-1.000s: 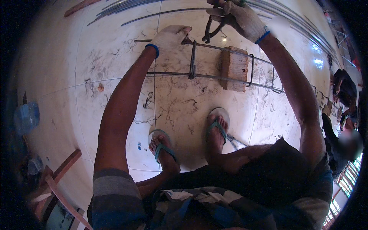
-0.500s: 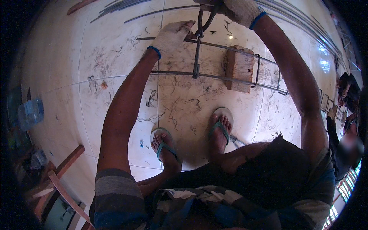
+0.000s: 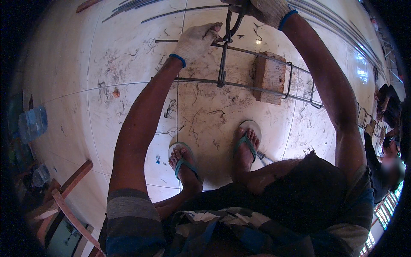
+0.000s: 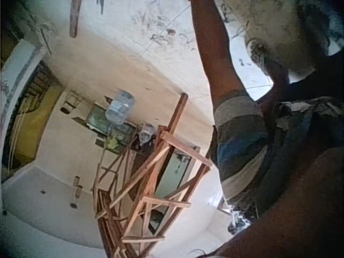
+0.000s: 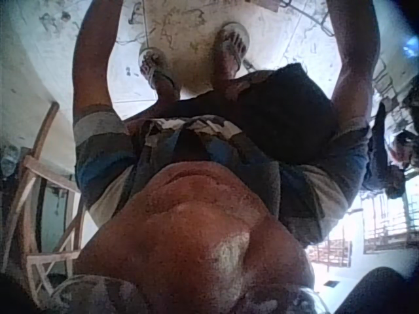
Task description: The person assembles a metal ladder-like frame on the floor, using pliers to bend and secure wire ties at each rung. They repeatedly pick up wire, wrap it around the frame, and twist it with pliers to fasten the joints.
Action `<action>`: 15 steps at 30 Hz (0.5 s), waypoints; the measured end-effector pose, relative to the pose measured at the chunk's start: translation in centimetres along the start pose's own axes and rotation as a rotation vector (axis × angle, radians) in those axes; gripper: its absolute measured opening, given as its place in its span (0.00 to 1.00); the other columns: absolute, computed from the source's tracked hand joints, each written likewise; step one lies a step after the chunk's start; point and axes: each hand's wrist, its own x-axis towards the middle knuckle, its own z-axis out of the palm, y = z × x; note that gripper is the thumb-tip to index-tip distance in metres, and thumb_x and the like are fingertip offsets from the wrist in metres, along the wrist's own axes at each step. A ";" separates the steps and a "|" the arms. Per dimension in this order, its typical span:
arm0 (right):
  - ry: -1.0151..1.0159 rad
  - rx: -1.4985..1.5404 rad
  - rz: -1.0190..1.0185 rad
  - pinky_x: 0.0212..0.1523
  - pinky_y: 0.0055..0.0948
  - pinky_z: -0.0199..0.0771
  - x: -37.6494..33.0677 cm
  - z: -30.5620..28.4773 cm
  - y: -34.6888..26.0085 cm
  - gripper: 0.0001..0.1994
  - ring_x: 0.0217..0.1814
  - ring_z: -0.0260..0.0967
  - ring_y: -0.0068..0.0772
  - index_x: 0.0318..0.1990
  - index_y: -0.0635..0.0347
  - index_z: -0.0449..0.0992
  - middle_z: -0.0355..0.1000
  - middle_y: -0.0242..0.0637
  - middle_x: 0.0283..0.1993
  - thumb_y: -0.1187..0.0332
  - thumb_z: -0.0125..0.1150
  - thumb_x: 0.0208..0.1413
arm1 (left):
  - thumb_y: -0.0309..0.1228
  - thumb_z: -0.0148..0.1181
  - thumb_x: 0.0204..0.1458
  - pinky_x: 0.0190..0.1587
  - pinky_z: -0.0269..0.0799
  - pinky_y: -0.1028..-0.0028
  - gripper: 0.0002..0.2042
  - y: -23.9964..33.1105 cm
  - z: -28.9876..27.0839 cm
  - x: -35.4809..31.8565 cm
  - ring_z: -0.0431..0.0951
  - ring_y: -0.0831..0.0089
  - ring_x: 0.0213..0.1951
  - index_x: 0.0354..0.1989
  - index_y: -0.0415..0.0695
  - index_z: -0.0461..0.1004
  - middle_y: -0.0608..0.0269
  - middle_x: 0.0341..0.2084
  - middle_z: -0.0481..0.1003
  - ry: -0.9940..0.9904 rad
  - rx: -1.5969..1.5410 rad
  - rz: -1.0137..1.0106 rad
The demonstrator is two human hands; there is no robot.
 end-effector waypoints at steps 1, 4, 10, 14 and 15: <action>0.005 0.007 0.001 0.50 0.40 0.81 0.1 0.0 0.0 0.12 0.55 0.78 0.38 0.50 0.56 0.73 0.74 0.33 0.48 0.57 0.53 0.74 | 0.44 0.52 0.70 0.51 0.80 0.66 0.19 -0.1 0.1 0.0 0.86 0.66 0.46 0.63 0.50 0.78 0.60 0.42 0.86 0.000 -0.019 -0.015; 0.008 -0.013 0.005 0.49 0.40 0.82 0.5 0.0 0.2 0.12 0.55 0.78 0.38 0.48 0.55 0.73 0.74 0.32 0.47 0.57 0.53 0.74 | 0.43 0.53 0.70 0.51 0.80 0.65 0.18 -0.4 0.3 0.0 0.86 0.64 0.45 0.62 0.51 0.79 0.59 0.41 0.86 0.007 -0.009 -0.033; 0.004 0.060 0.027 0.47 0.40 0.83 0.9 0.7 0.5 0.12 0.48 0.78 0.35 0.48 0.55 0.73 0.73 0.32 0.45 0.57 0.52 0.74 | 0.42 0.53 0.69 0.51 0.80 0.64 0.17 -0.2 0.3 -0.1 0.86 0.64 0.45 0.60 0.52 0.80 0.58 0.41 0.86 0.020 0.005 -0.021; 0.090 0.020 0.034 0.47 0.40 0.83 1.1 1.2 0.5 0.12 0.46 0.77 0.34 0.49 0.54 0.73 0.73 0.32 0.45 0.57 0.53 0.74 | 0.43 0.53 0.69 0.50 0.80 0.63 0.18 0.3 0.1 -0.2 0.86 0.64 0.43 0.60 0.53 0.80 0.59 0.40 0.86 0.015 0.005 -0.031; 0.070 -0.005 0.037 0.46 0.40 0.83 1.2 1.2 0.4 0.12 0.46 0.77 0.34 0.49 0.54 0.73 0.73 0.32 0.45 0.57 0.53 0.74 | 0.42 0.54 0.69 0.50 0.79 0.64 0.18 0.3 0.0 -0.2 0.86 0.65 0.44 0.61 0.50 0.79 0.58 0.40 0.86 0.005 0.029 -0.014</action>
